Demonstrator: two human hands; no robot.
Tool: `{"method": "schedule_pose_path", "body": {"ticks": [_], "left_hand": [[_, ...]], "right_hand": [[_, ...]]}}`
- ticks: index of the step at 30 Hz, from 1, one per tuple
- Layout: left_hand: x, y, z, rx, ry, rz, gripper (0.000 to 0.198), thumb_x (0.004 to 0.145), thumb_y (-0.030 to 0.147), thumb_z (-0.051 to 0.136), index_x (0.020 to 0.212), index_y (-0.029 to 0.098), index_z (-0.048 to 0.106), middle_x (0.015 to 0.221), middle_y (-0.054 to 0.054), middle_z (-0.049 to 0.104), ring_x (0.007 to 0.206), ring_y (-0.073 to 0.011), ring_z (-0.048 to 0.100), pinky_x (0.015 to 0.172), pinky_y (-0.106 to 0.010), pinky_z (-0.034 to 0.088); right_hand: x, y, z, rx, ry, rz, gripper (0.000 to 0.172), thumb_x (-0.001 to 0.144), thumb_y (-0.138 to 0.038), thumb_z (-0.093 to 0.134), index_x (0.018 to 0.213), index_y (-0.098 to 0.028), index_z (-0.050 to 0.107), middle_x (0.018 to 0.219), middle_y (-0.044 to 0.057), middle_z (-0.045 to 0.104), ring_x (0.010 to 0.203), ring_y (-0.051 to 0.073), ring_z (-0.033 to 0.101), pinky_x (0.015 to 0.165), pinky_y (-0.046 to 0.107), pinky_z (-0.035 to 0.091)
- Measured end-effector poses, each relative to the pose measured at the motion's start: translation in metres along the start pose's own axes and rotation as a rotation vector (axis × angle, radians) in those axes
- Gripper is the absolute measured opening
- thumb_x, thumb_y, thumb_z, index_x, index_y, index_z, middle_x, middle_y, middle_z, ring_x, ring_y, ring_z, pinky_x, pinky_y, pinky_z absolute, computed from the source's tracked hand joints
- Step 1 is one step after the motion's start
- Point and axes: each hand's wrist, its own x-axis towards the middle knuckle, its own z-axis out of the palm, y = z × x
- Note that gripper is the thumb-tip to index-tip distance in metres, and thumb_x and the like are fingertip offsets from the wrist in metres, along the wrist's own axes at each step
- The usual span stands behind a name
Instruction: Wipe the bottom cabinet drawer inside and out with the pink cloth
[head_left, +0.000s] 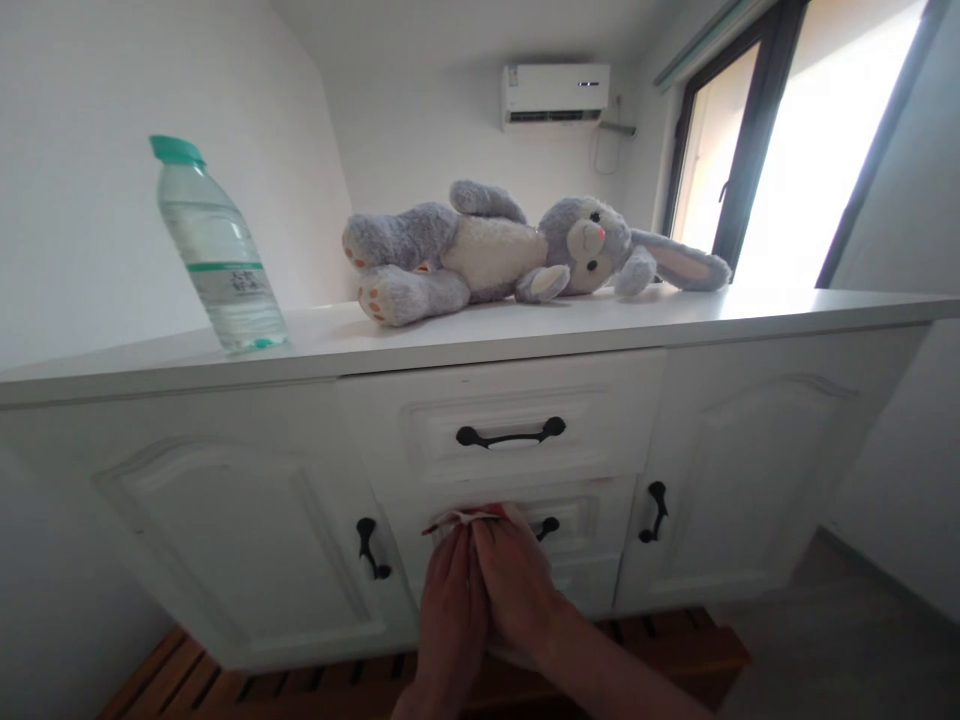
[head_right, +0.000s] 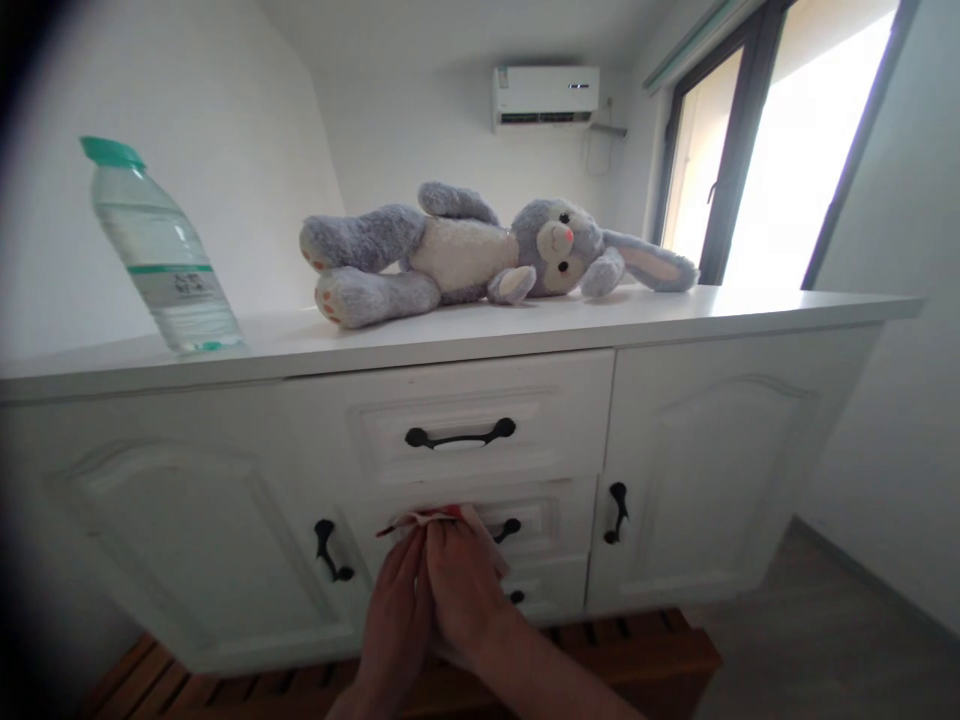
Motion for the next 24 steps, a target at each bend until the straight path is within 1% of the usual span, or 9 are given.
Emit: {"method": "schedule_pose_path", "body": {"ticks": [4,6,8,10,12,14,17,21,24], "left_hand": [[0.018,0.07,0.03,0.164,-0.128,0.34,0.046,0.093,0.012,0.041,0.133,0.007,0.062,0.132,-0.022,0.072,0.126,-0.0343,0.066,0.109,-0.056,0.055],[0.024,0.105,0.051,0.215,-0.175,0.481,0.048,0.09,0.011,0.049,0.136,0.005,0.059,0.13,-0.024,0.073,0.125,-0.0372,0.065,0.108,-0.056,0.054],[0.024,0.127,0.073,0.226,-0.187,0.548,0.052,0.09,0.018,0.055,0.139,0.002,0.055,0.132,-0.027,0.07,0.125,-0.0389,0.064,0.11,-0.055,0.052],[0.015,0.131,0.095,0.228,-0.179,0.559,0.054,0.089,0.022,0.06,0.139,0.002,0.056,0.134,-0.028,0.069,0.126,-0.0385,0.063,0.112,-0.053,0.051],[-0.002,0.116,0.112,0.243,-0.16,0.544,0.054,0.086,0.019,0.062,0.138,0.004,0.057,0.133,-0.025,0.07,0.126,-0.0355,0.063,0.111,-0.049,0.053],[-0.025,0.087,0.122,0.273,-0.123,0.529,0.057,0.084,0.012,0.059,0.142,0.009,0.055,0.133,-0.022,0.072,0.125,-0.0319,0.064,0.106,-0.046,0.057],[-0.056,0.033,0.118,0.346,0.002,0.522,0.074,0.079,0.003,0.054,0.152,0.013,0.04,0.133,-0.018,0.072,0.126,-0.0326,0.064,0.102,-0.048,0.061],[-0.069,-0.035,0.079,0.441,0.176,0.346,0.092,0.081,-0.003,0.05,0.16,0.014,0.005,0.133,-0.022,0.068,0.125,-0.0346,0.065,0.098,-0.048,0.064],[-0.053,-0.057,0.037,0.442,0.228,0.297,0.09,0.087,0.002,0.049,0.16,0.023,0.001,0.129,-0.021,0.069,0.119,-0.0335,0.069,0.093,-0.05,0.065]], "right_hand": [[-0.029,0.044,-0.058,0.072,0.04,0.09,0.04,0.086,-0.009,0.052,0.125,-0.013,0.061,0.12,0.017,0.069,0.115,0.027,0.063,0.106,0.047,0.05],[-0.049,0.071,-0.079,0.018,0.089,0.131,0.045,0.083,-0.01,0.055,0.129,-0.014,0.058,0.125,0.018,0.067,0.118,0.029,0.062,0.106,0.051,0.05],[-0.07,0.098,-0.084,-0.052,0.124,0.166,0.05,0.084,-0.01,0.053,0.134,-0.015,0.055,0.131,0.018,0.064,0.123,0.03,0.061,0.107,0.053,0.05],[-0.091,0.12,-0.072,-0.103,0.132,0.195,0.053,0.086,-0.008,0.049,0.138,-0.016,0.053,0.133,0.018,0.064,0.124,0.029,0.061,0.107,0.053,0.051],[-0.109,0.134,-0.047,-0.14,0.12,0.193,0.054,0.085,-0.005,0.047,0.138,-0.016,0.054,0.13,0.018,0.065,0.123,0.03,0.063,0.104,0.053,0.053],[-0.119,0.137,-0.015,-0.165,0.122,0.169,0.052,0.085,-0.002,0.045,0.134,-0.015,0.056,0.126,0.019,0.067,0.118,0.031,0.065,0.1,0.052,0.056],[-0.112,0.121,0.039,-0.141,0.105,0.126,0.05,0.084,0.003,0.043,0.126,-0.018,0.059,0.121,0.014,0.069,0.112,0.027,0.068,0.097,0.045,0.058],[-0.067,0.067,0.099,-0.119,0.032,0.046,0.046,0.082,0.008,0.046,0.118,-0.017,0.062,0.11,0.01,0.072,0.099,0.025,0.071,0.092,0.041,0.058],[-0.026,0.021,0.108,-0.031,0.015,0.015,0.036,0.084,0.006,0.053,0.111,-0.014,0.064,0.107,0.01,0.072,0.098,0.025,0.07,0.093,0.04,0.057]]}}
